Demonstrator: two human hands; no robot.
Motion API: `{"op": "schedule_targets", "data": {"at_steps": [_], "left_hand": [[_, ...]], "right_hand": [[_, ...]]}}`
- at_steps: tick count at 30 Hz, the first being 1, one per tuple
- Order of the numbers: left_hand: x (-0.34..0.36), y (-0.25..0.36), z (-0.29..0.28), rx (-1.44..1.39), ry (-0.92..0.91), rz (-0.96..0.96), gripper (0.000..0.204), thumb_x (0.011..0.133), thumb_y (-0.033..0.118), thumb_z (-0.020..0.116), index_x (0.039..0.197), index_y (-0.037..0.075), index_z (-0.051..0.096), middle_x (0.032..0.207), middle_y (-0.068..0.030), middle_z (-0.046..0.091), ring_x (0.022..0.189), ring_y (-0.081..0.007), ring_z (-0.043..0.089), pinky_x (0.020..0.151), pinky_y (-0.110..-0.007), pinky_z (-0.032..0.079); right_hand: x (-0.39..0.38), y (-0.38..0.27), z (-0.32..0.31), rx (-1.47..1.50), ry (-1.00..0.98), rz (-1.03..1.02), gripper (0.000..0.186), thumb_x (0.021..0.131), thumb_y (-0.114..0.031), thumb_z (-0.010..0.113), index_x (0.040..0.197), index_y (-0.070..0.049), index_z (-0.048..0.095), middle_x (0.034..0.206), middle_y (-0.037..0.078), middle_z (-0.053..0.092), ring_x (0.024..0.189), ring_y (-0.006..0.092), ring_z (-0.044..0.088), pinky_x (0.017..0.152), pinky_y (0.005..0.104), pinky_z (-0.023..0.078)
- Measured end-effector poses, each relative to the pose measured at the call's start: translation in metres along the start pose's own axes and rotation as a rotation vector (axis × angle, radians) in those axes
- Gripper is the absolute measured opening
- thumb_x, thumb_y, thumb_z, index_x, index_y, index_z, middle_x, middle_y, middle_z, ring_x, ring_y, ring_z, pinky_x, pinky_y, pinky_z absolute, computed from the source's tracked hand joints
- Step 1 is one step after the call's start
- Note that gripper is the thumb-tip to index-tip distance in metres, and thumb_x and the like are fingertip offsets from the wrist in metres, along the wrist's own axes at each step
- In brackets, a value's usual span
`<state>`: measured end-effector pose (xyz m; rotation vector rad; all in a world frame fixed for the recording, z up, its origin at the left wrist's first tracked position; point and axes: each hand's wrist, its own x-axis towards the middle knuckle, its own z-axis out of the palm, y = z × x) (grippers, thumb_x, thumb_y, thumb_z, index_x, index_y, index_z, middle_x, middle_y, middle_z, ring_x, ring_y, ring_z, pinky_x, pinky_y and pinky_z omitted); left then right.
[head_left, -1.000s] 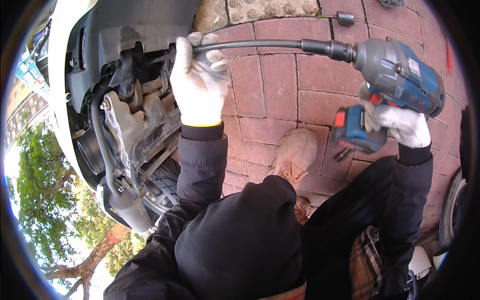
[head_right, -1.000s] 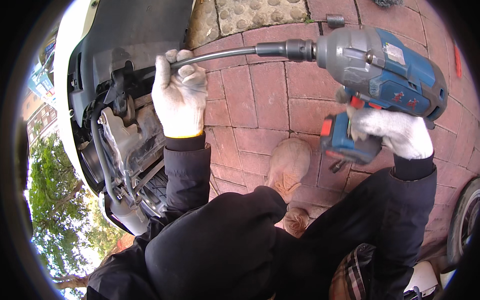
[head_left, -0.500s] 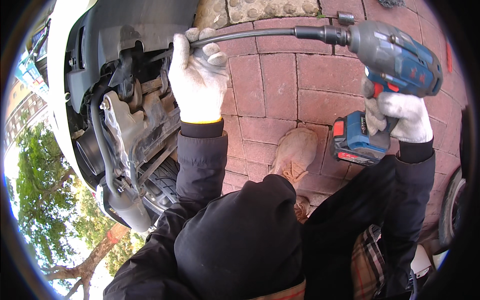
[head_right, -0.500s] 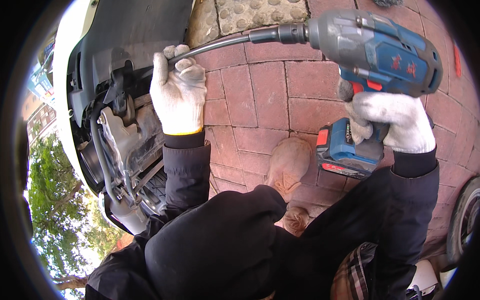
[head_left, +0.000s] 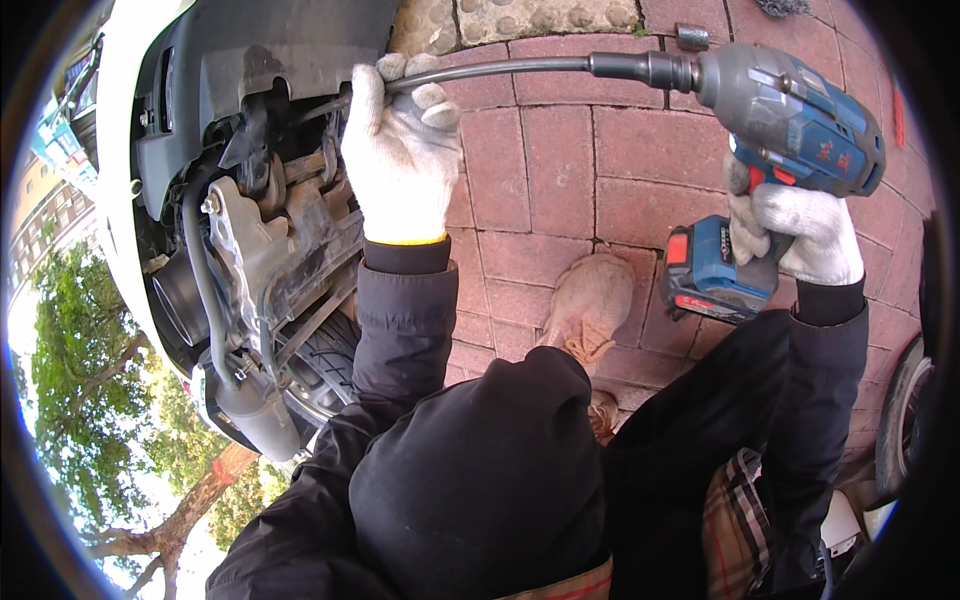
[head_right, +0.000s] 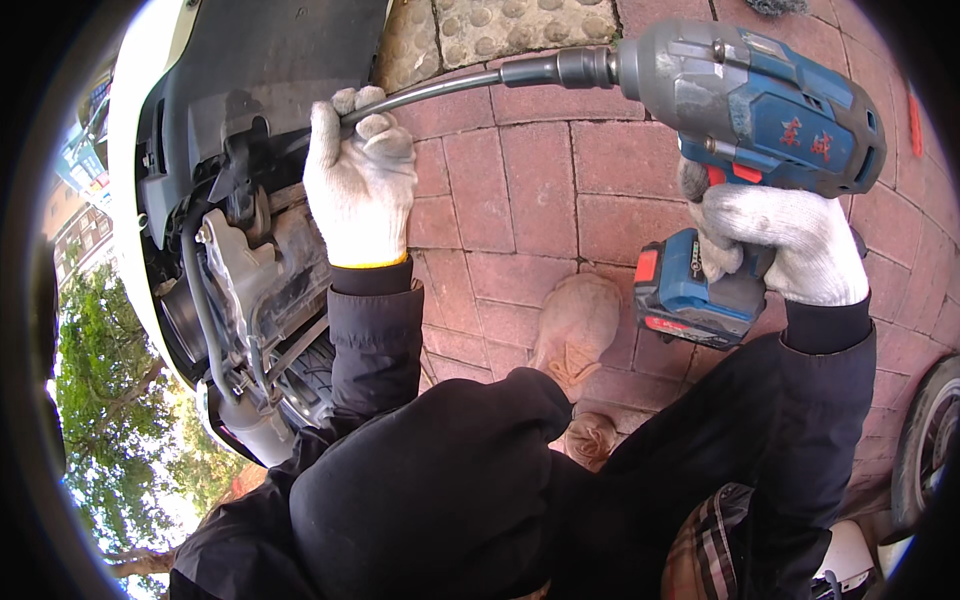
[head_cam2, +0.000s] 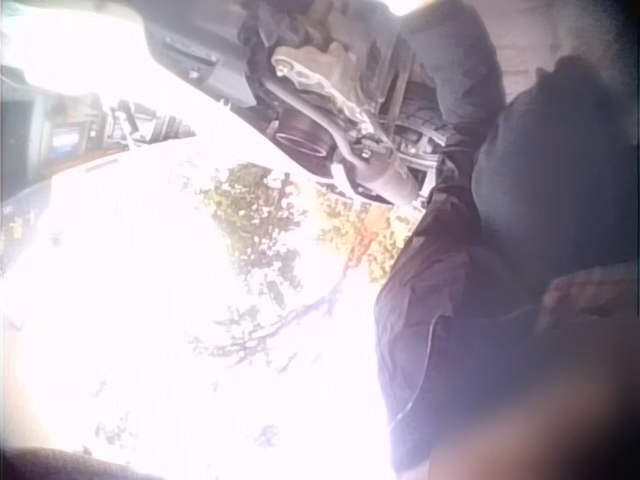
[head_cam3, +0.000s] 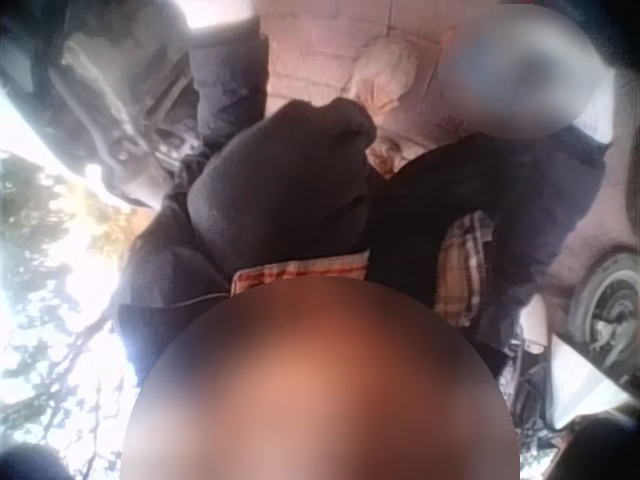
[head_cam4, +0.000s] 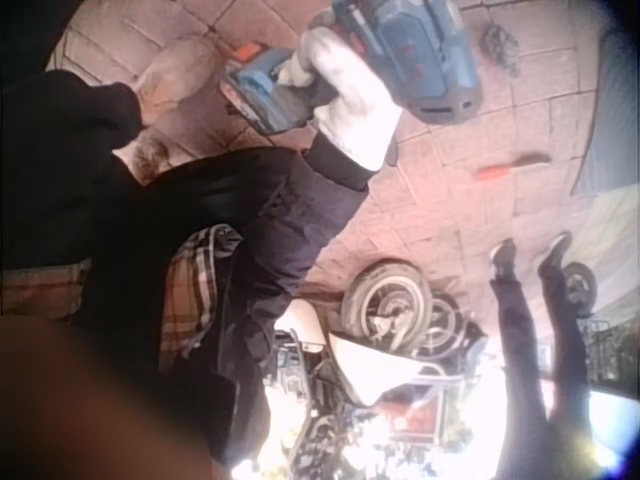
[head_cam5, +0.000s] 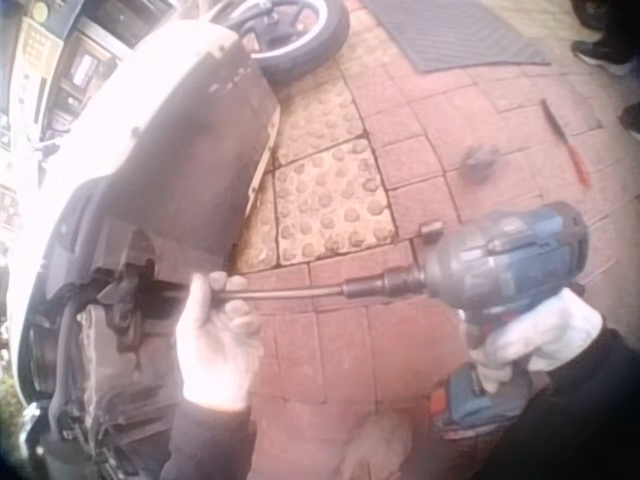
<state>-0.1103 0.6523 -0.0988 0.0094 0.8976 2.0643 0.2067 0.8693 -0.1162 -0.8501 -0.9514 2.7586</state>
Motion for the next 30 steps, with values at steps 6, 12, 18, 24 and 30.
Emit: {"op": "schedule_targets", "data": {"at_steps": [6,12,18,24,30], "left_hand": [[-0.001,-0.003,0.005,0.011,0.020,0.021,0.028,0.115,0.029,0.057,0.111,0.003,0.066,0.111,-0.0170,0.070,0.083,-0.0210,0.070,0.073,-0.031,0.060],[0.000,-0.004,0.007,0.092,0.113,0.040,0.029,0.116,0.033,0.055,0.109,0.006,0.065,0.107,-0.0135,0.070,0.083,-0.0195,0.067,0.072,-0.031,0.057],[-0.004,-0.012,0.024,0.101,0.054,-0.023,0.032,0.115,0.033,0.056,0.112,0.002,0.067,0.115,-0.0210,0.072,0.082,-0.0214,0.073,0.074,-0.032,0.066],[-0.020,-0.031,0.051,0.049,-0.159,-0.144,0.042,0.116,0.037,0.051,0.126,0.000,0.067,0.127,-0.0275,0.072,0.100,-0.0340,0.079,0.086,-0.044,0.068],[-0.003,-0.032,0.058,0.027,-0.133,-0.121,0.041,0.116,0.036,0.051,0.123,-0.002,0.065,0.121,-0.0279,0.073,0.093,-0.0319,0.079,0.080,-0.043,0.068]], "right_hand": [[0.001,-0.001,0.001,-0.071,-0.022,-0.040,0.048,0.089,-0.011,0.077,0.133,0.004,0.066,0.093,0.012,0.071,0.061,0.0172,0.060,0.059,0.0347,0.053],[0.008,-0.002,-0.015,-0.188,0.025,-0.002,0.057,0.086,-0.019,0.079,0.134,0.008,0.061,0.081,0.006,0.063,0.060,0.0148,0.058,0.061,0.0329,0.053],[0.001,-0.012,-0.059,-0.399,0.061,-0.084,0.075,0.079,-0.022,0.085,0.141,0.006,0.055,0.074,0.006,0.060,0.058,0.0178,0.058,0.058,0.0353,0.052],[-0.051,-0.011,-0.088,-0.039,-0.168,-0.047,0.080,0.080,-0.021,0.091,0.143,0.005,0.049,0.070,0.007,0.057,0.055,0.0212,0.059,0.055,0.0389,0.055],[-0.053,-0.016,-0.074,-0.028,-0.019,-0.091,0.077,0.083,-0.021,0.090,0.142,0.004,0.047,0.069,0.006,0.055,0.054,0.0221,0.060,0.056,0.0400,0.059]]}}
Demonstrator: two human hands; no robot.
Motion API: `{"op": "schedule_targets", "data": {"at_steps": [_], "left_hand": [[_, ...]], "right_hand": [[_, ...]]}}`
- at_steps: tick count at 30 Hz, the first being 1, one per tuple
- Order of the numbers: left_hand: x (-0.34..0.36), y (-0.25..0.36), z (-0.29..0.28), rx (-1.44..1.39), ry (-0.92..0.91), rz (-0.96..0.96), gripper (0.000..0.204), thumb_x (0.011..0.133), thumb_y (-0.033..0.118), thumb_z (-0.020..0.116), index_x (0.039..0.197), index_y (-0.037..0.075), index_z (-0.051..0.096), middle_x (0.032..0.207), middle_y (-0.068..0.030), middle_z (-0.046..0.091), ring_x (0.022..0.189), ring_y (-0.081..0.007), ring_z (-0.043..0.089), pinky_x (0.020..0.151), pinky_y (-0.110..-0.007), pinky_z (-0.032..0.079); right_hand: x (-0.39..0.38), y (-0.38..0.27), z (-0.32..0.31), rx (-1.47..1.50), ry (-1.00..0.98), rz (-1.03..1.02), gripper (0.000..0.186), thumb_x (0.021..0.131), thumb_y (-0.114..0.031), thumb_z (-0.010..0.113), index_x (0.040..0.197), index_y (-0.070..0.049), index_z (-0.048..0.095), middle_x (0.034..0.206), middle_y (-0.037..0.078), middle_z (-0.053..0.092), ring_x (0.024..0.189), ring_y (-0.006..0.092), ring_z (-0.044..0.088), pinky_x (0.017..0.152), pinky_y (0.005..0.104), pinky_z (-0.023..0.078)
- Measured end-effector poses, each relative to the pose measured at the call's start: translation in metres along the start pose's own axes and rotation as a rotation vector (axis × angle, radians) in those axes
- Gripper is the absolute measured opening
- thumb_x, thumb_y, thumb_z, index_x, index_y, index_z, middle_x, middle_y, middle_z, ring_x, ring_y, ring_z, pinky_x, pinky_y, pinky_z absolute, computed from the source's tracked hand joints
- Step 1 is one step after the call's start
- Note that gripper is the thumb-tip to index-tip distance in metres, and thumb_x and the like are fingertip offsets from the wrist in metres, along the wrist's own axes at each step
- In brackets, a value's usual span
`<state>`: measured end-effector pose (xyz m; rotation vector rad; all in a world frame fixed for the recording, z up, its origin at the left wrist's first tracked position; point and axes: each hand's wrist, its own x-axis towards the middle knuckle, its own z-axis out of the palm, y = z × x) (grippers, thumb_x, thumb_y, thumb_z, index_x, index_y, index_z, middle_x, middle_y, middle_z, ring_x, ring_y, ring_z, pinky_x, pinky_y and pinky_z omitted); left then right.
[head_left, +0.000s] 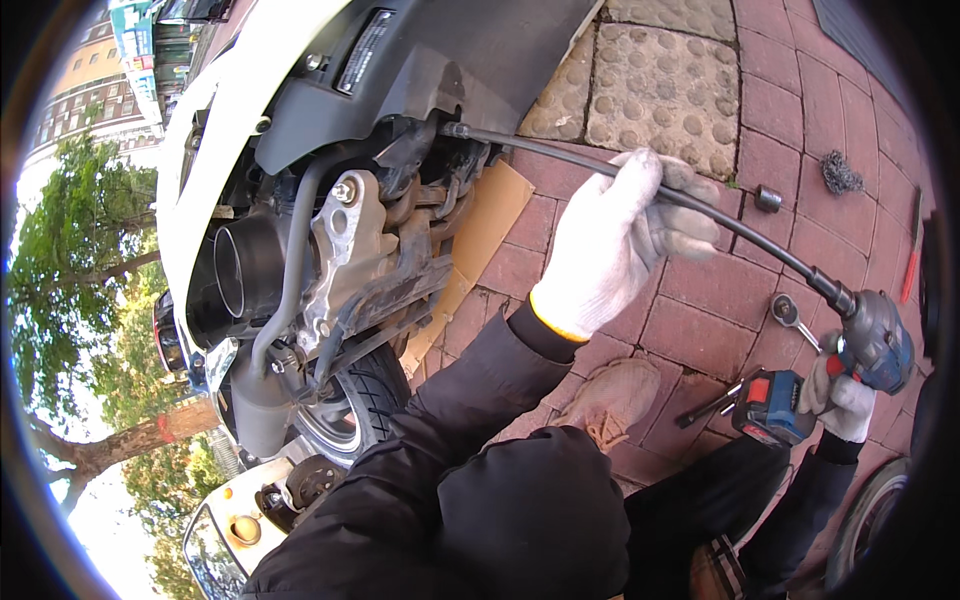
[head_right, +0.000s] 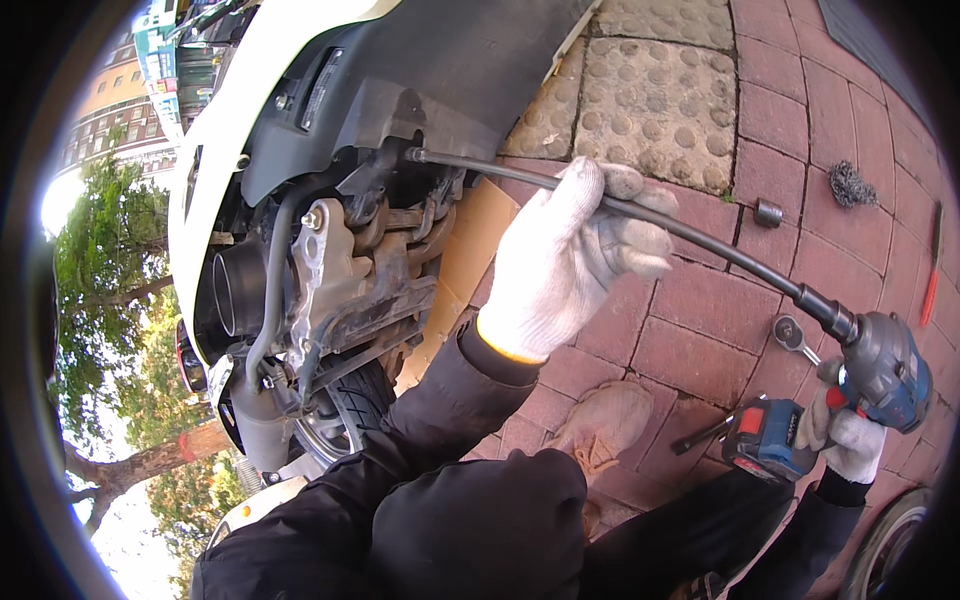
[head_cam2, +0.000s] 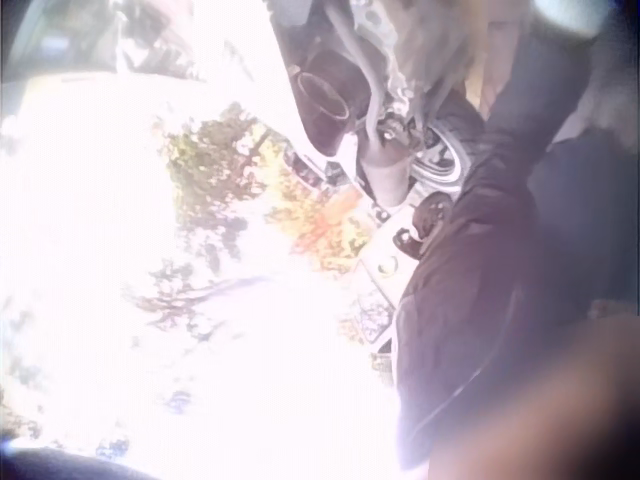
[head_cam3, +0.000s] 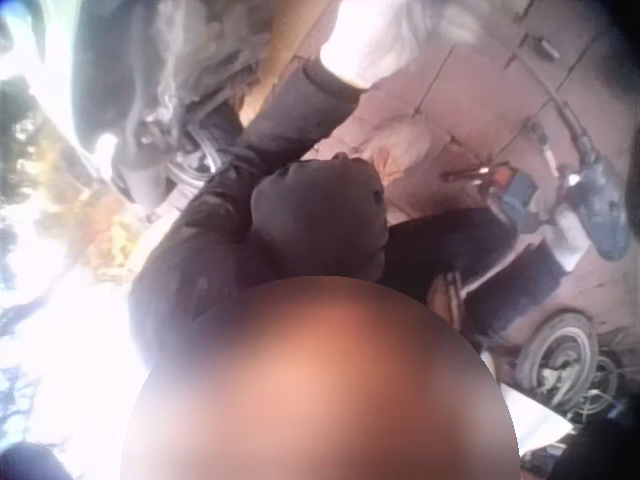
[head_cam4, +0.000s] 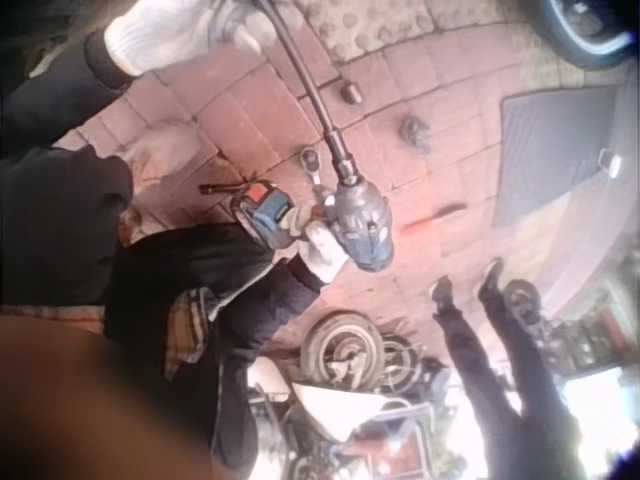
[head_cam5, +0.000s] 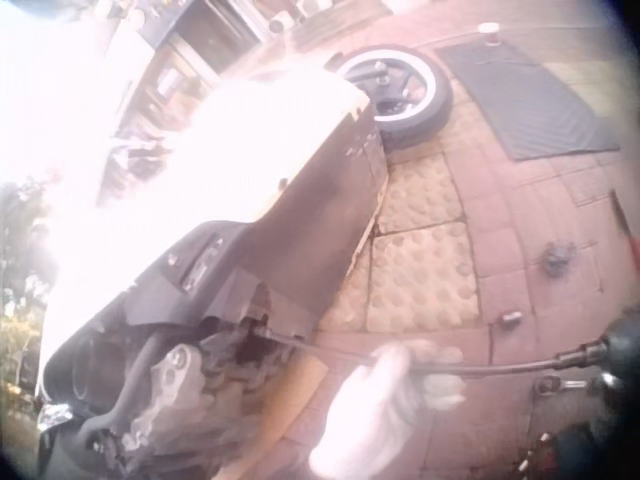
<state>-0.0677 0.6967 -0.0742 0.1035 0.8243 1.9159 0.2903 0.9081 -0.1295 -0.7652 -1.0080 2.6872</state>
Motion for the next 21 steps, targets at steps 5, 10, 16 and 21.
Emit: {"op": "schedule_targets", "data": {"at_steps": [5,10,16,21], "left_hand": [[0.012,0.026,-0.016,0.037,0.053,0.114,0.040,0.116,0.035,0.052,0.120,-0.002,0.066,0.113,-0.0257,0.075,0.091,-0.0303,0.079,0.077,-0.042,0.068],[0.014,0.037,-0.025,0.015,0.111,0.143,0.038,0.115,0.034,0.055,0.120,-0.003,0.066,0.108,-0.0244,0.076,0.088,-0.0317,0.079,0.076,-0.042,0.068],[0.013,0.039,-0.031,0.010,0.025,0.137,0.039,0.115,0.032,0.053,0.123,-0.004,0.065,0.113,-0.0272,0.076,0.089,-0.0340,0.080,0.077,-0.046,0.068],[0.011,0.044,-0.035,-0.054,-0.067,0.154,0.039,0.115,0.032,0.051,0.123,-0.004,0.065,0.115,-0.0297,0.075,0.089,-0.0343,0.079,0.078,-0.046,0.068]], "right_hand": [[0.041,-0.010,0.030,0.000,-0.003,0.061,0.075,0.085,-0.019,0.086,0.144,0.004,0.046,0.069,0.007,0.055,0.053,0.0225,0.060,0.055,0.0400,0.059],[0.063,-0.004,0.048,-0.027,-0.013,0.024,0.074,0.084,-0.022,0.086,0.143,0.005,0.049,0.067,0.005,0.053,0.050,0.0207,0.058,0.051,0.0384,0.058],[0.059,-0.007,0.044,-0.148,-0.004,-0.008,0.077,0.081,-0.022,0.085,0.143,0.006,0.049,0.070,0.004,0.053,0.054,0.0182,0.057,0.056,0.0361,0.056],[0.059,-0.015,0.046,-0.315,-0.040,-0.090,0.075,0.080,-0.022,0.085,0.141,0.005,0.051,0.073,0.004,0.054,0.059,0.0175,0.056,0.058,0.0336,0.053]]}}
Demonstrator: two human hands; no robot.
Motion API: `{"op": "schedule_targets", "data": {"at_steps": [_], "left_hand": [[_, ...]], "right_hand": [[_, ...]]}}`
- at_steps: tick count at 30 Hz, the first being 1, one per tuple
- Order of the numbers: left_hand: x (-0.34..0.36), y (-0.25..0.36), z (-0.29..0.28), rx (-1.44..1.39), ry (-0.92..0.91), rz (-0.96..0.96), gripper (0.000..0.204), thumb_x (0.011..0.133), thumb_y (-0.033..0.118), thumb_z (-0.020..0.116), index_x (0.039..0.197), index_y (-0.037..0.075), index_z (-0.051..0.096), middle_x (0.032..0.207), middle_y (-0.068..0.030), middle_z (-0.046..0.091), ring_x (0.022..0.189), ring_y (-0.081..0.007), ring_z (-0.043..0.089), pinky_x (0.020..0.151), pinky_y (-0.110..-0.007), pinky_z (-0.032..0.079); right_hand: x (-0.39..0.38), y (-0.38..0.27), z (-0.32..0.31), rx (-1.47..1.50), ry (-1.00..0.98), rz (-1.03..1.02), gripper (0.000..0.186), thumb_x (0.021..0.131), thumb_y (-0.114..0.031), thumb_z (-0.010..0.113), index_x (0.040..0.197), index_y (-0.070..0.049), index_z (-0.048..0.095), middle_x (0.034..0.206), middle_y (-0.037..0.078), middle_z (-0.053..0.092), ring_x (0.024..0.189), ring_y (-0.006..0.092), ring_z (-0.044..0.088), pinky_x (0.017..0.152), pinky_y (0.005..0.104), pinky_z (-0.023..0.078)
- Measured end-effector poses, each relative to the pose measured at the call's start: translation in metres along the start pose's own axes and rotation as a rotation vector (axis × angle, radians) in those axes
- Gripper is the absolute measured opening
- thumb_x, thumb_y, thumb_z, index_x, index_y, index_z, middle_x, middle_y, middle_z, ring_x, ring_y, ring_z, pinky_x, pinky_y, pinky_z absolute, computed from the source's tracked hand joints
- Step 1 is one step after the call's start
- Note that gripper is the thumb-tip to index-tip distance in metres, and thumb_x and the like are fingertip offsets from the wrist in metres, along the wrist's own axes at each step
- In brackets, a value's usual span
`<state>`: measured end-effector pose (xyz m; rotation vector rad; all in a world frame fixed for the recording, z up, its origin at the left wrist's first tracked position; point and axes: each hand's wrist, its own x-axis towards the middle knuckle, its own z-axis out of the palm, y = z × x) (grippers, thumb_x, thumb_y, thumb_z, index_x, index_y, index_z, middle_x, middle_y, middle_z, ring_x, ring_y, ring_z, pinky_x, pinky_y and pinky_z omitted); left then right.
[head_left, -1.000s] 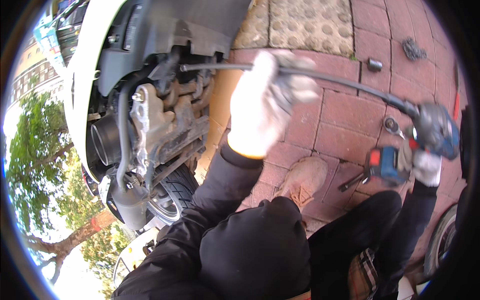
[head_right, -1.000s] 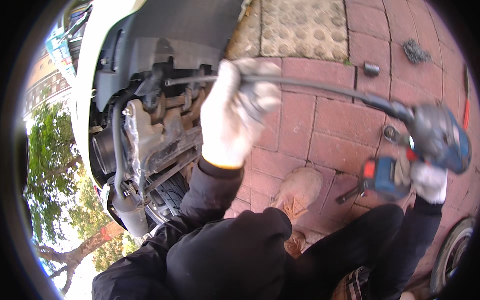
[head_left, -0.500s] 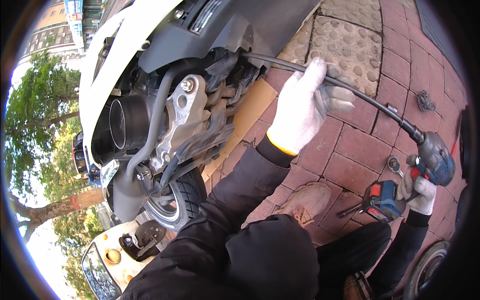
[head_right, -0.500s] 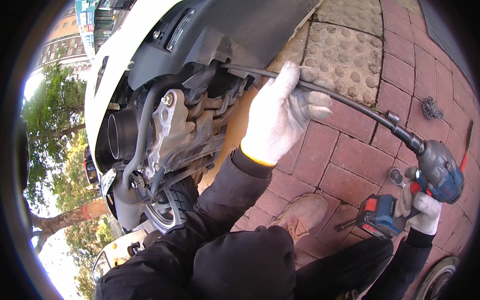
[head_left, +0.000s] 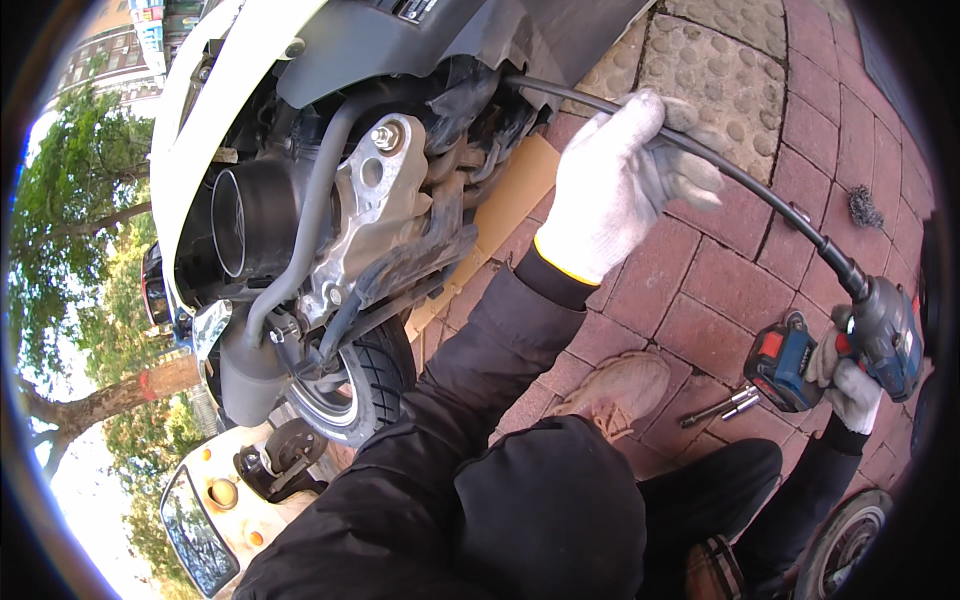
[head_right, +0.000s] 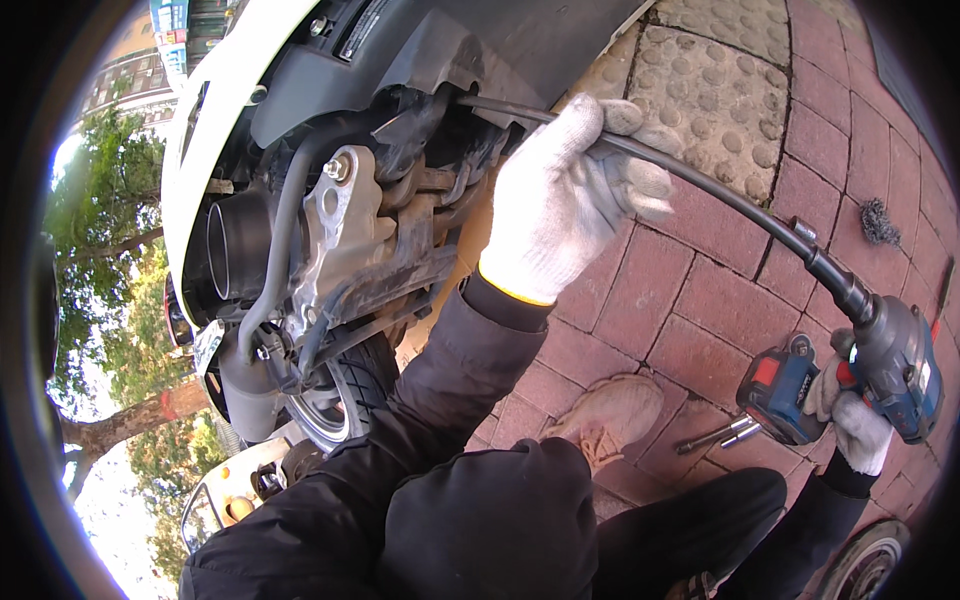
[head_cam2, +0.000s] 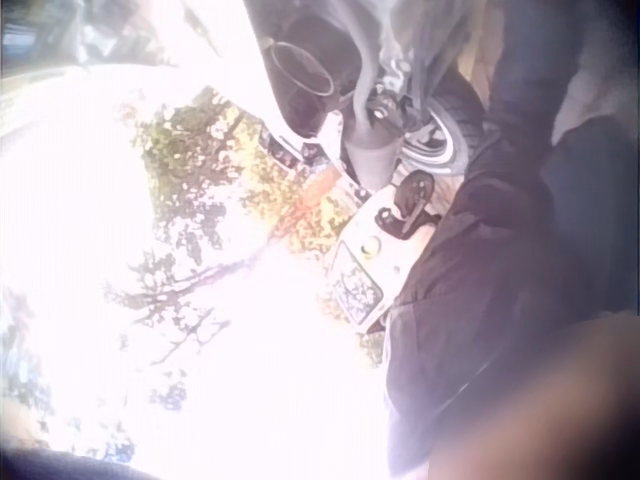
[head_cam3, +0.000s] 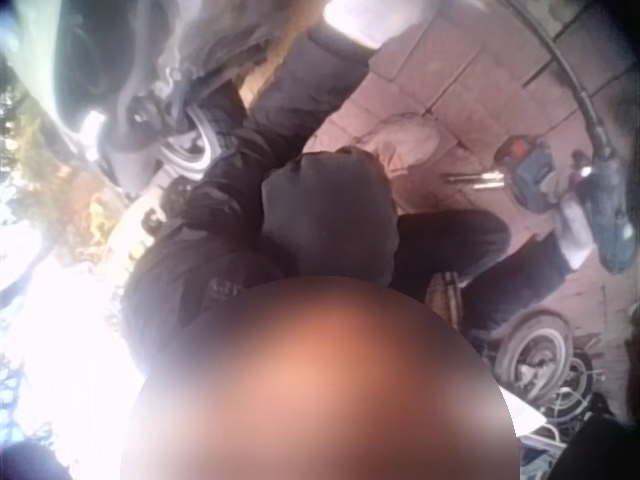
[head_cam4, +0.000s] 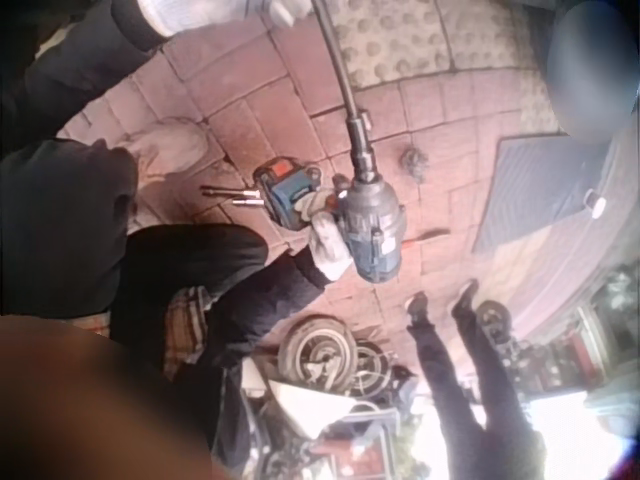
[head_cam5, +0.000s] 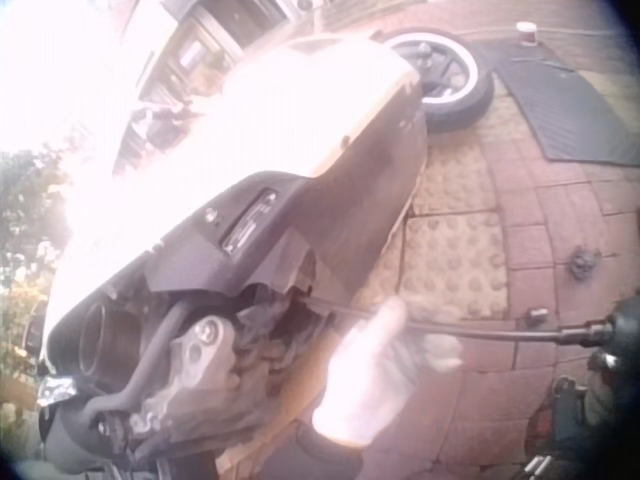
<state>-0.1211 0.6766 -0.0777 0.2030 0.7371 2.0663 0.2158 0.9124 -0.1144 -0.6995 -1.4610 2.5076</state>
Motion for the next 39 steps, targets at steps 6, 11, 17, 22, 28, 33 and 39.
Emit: {"op": "schedule_targets", "data": {"at_steps": [6,11,17,22,28,33,39], "left_hand": [[0.002,-0.003,0.003,0.093,0.107,0.023,0.040,0.115,0.035,0.052,0.121,-0.002,0.065,0.114,-0.0272,0.075,0.086,-0.0324,0.079,0.073,-0.044,0.067],[0.002,-0.006,0.007,0.185,0.222,0.064,0.043,0.115,0.040,0.053,0.117,0.000,0.066,0.108,-0.0225,0.077,0.084,-0.0298,0.080,0.069,-0.040,0.067],[0.002,0.002,0.007,0.127,0.182,0.087,0.041,0.116,0.039,0.052,0.113,0.001,0.067,0.106,-0.0221,0.077,0.083,-0.0286,0.080,0.069,-0.039,0.067],[0.006,0.001,0.008,0.076,0.180,0.113,0.039,0.116,0.039,0.051,0.112,0.004,0.068,0.107,-0.0217,0.077,0.084,-0.0286,0.080,0.071,-0.039,0.066],[0.008,0.000,0.005,0.126,0.205,0.117,0.037,0.116,0.038,0.052,0.112,0.005,0.068,0.108,-0.0206,0.078,0.086,-0.0283,0.080,0.072,-0.039,0.066],[0.010,0.001,0.004,0.086,0.190,0.124,0.035,0.115,0.038,0.055,0.116,0.006,0.068,0.107,-0.0179,0.077,0.086,-0.0276,0.079,0.071,-0.039,0.066],[0.008,0.001,0.007,0.087,0.194,0.135,0.034,0.115,0.038,0.055,0.113,0.007,0.068,0.107,-0.0180,0.077,0.085,-0.0270,0.079,0.073,-0.038,0.066]], "right_hand": [[-0.008,-0.009,0.017,0.183,0.064,0.138,0.076,0.083,-0.023,0.085,0.144,0.007,0.050,0.071,0.006,0.054,0.055,0.0196,0.057,0.053,0.0363,0.052],[-0.019,-0.022,0.022,0.442,0.036,0.214,0.077,0.092,-0.028,0.084,0.147,0.011,0.048,0.068,0.009,0.055,0.044,0.0207,0.054,0.039,0.0384,0.047],[0.008,-0.017,0.020,-0.039,-0.010,0.040,0.076,0.083,-0.028,0.087,0.141,0.007,0.052,0.073,0.004,0.055,0.059,0.0163,0.058,0.063,0.0350,0.056],[0.011,-0.023,0.023,0.179,-0.002,0.119,0.064,0.085,-0.024,0.082,0.134,0.005,0.055,0.077,0.006,0.056,0.054,0.0177,0.054,0.052,0.0386,0.056],[-0.007,-0.033,0.024,0.302,0.028,0.178,0.055,0.090,-0.025,0.080,0.129,0.004,0.054,0.084,0.011,0.058,0.050,0.0214,0.056,0.043,0.0435,0.055],[0.001,-0.029,0.024,0.346,0.033,0.167,0.055,0.088,-0.025,0.083,0.126,0.003,0.054,0.087,0.012,0.058,0.052,0.0219,0.058,0.046,0.0431,0.055],[0.001,-0.034,0.028,0.279,0.074,0.149,0.051,0.089,-0.029,0.083,0.119,0.001,0.056,0.071,0.005,0.053,0.050,0.0204,0.057,0.050,0.0399,0.056]]}}
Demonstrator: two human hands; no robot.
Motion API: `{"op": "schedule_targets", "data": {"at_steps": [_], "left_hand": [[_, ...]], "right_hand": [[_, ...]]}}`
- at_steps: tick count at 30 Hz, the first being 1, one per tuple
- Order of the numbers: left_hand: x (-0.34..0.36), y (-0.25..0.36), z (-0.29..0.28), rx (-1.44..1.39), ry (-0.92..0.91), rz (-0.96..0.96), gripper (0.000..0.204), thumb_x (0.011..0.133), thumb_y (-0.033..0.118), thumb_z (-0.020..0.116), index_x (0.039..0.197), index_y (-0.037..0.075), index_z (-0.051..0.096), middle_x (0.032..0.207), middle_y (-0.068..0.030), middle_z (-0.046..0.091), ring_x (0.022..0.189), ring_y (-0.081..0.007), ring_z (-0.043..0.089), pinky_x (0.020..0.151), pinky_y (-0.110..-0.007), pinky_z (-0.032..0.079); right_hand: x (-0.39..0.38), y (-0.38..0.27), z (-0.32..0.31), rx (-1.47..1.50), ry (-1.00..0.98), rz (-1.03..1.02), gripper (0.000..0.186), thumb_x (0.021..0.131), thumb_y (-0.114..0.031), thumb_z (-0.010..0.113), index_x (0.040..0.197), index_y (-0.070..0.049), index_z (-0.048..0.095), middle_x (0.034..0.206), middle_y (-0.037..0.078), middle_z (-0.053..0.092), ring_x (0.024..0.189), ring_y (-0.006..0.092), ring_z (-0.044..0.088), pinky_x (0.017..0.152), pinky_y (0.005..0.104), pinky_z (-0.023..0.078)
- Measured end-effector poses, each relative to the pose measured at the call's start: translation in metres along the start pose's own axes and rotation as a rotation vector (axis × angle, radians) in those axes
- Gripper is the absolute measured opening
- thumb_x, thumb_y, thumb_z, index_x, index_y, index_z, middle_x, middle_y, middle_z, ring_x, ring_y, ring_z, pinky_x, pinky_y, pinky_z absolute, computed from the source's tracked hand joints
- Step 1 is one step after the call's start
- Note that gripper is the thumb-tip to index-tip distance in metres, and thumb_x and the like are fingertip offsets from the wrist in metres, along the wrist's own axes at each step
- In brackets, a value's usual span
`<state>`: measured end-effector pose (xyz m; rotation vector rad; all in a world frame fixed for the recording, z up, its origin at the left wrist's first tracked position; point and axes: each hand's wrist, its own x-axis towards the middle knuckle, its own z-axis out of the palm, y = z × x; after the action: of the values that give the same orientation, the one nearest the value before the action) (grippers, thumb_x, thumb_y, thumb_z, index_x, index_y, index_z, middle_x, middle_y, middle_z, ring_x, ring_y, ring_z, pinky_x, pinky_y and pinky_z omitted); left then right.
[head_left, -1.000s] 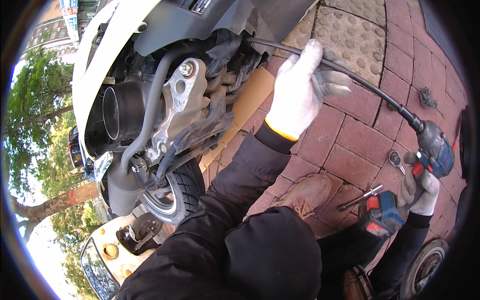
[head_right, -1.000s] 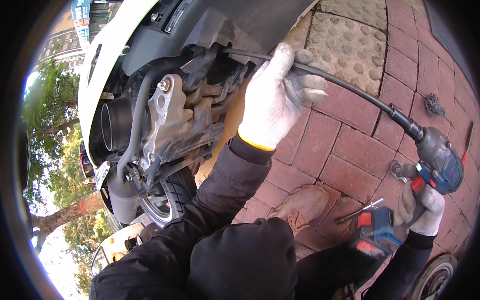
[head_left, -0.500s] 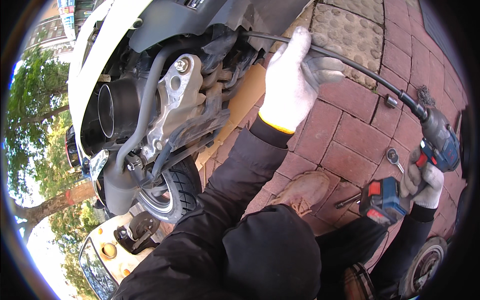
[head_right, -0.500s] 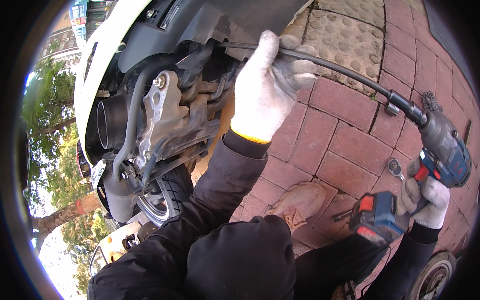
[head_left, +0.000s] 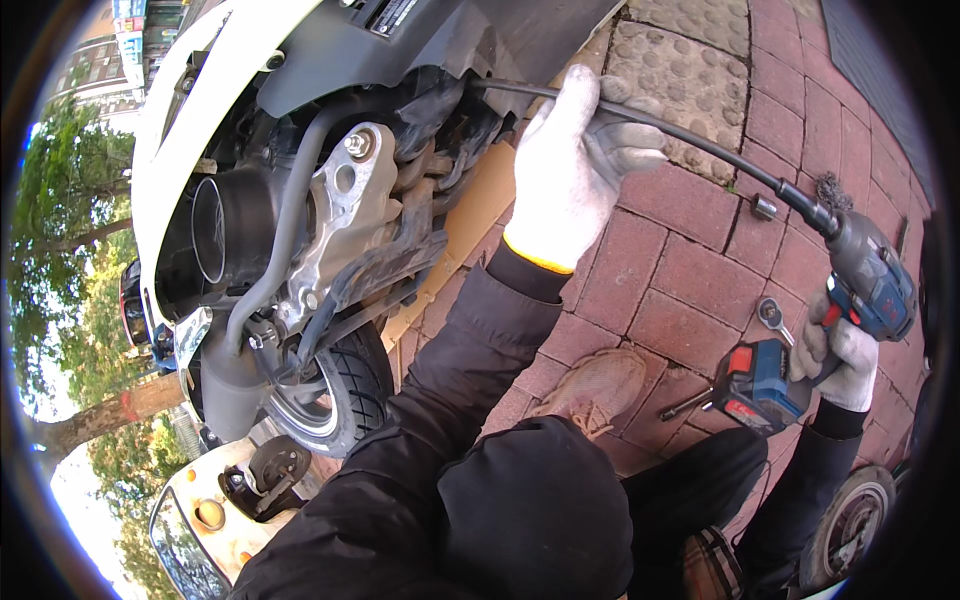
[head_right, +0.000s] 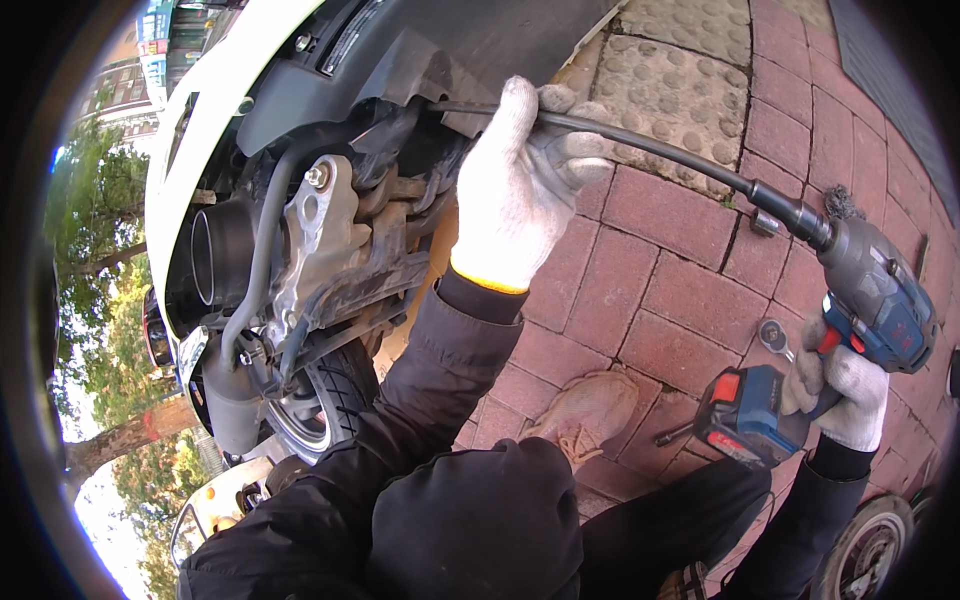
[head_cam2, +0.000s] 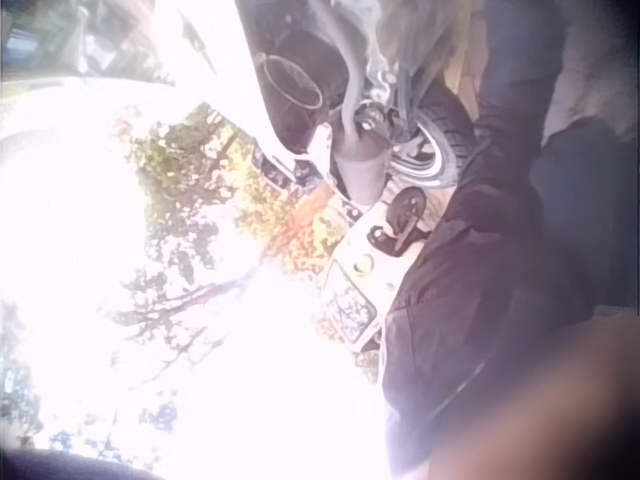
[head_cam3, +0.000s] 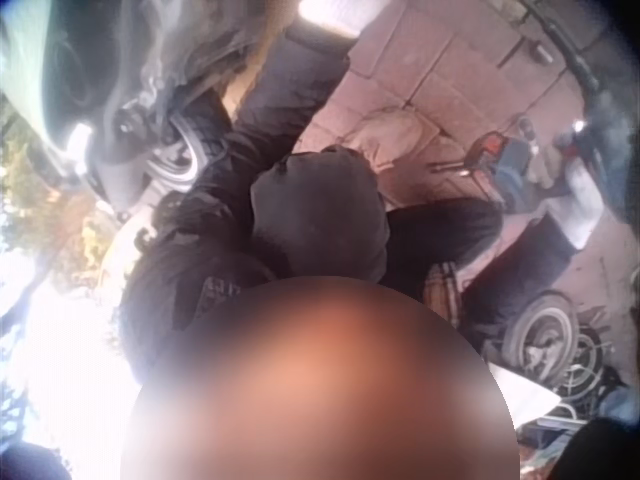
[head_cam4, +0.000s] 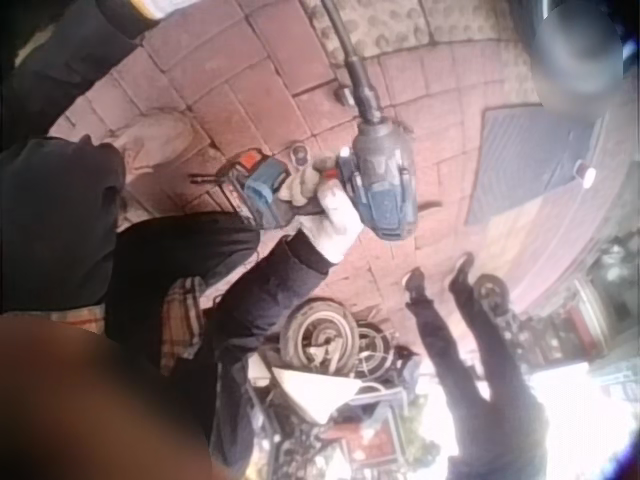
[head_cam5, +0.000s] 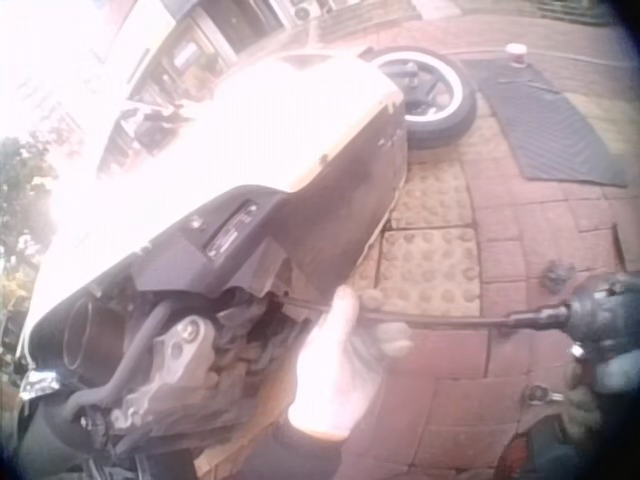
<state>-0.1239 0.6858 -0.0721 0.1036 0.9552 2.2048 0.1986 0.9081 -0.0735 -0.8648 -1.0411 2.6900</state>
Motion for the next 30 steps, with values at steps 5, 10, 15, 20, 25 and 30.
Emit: {"op": "schedule_targets", "data": {"at_steps": [5,10,15,20,25,30], "left_hand": [[0.001,0.001,0.001,-0.015,-0.018,-0.007,0.035,0.115,0.037,0.053,0.108,0.006,0.068,0.107,-0.0216,0.077,0.085,-0.0275,0.079,0.072,-0.039,0.067],[0.002,0.001,0.000,-0.056,-0.031,0.002,0.036,0.116,0.037,0.053,0.107,0.005,0.067,0.106,-0.0236,0.077,0.084,-0.0288,0.080,0.071,-0.038,0.068],[0.002,0.000,0.001,-0.047,-0.027,-0.003,0.036,0.115,0.036,0.053,0.107,0.005,0.068,0.106,-0.0242,0.076,0.084,-0.0294,0.080,0.071,-0.038,0.068],[0.002,0.000,-0.001,-0.042,-0.025,-0.002,0.037,0.115,0.036,0.053,0.107,0.004,0.068,0.107,-0.0253,0.076,0.084,-0.0296,0.080,0.071,-0.039,0.068],[0.002,-0.001,-0.002,-0.065,-0.065,0.008,0.037,0.116,0.036,0.052,0.107,0.004,0.068,0.108,-0.0259,0.076,0.085,-0.0296,0.080,0.073,-0.039,0.068],[0.002,0.003,-0.003,-0.031,-0.090,-0.017,0.038,0.116,0.037,0.052,0.108,0.003,0.068,0.110,-0.0257,0.076,0.087,-0.0296,0.080,0.074,-0.038,0.068]], "right_hand": [[0.007,-0.002,-0.001,-0.024,-0.041,0.046,0.052,0.089,-0.030,0.084,0.120,0.001,0.055,0.069,0.005,0.051,0.051,0.0202,0.056,0.051,0.0383,0.056],[0.008,-0.001,-0.001,-0.033,-0.029,0.024,0.051,0.089,-0.029,0.084,0.121,0.001,0.055,0.069,0.004,0.051,0.051,0.0194,0.056,0.051,0.0389,0.056],[0.006,0.000,-0.002,0.015,0.032,0.012,0.050,0.090,-0.028,0.083,0.121,0.001,0.056,0.071,0.005,0.055,0.051,0.0200,0.058,0.052,0.0409,0.058],[0.009,-0.001,-0.006,0.018,-0.058,0.046,0.052,0.091,-0.028,0.083,0.125,0.001,0.055,0.074,0.005,0.057,0.053,0.0202,0.060,0.054,0.0413,0.059],[0.010,-0.003,-0.007,-0.050,-0.071,0.009,0.060,0.089,-0.030,0.086,0.129,0.003,0.054,0.076,0.005,0.057,0.056,0.0195,0.060,0.054,0.0398,0.058],[0.014,-0.003,-0.009,-0.160,-0.113,-0.011,0.072,0.088,-0.032,0.087,0.138,0.005,0.051,0.074,0.005,0.056,0.056,0.0196,0.060,0.056,0.0366,0.057]]}}
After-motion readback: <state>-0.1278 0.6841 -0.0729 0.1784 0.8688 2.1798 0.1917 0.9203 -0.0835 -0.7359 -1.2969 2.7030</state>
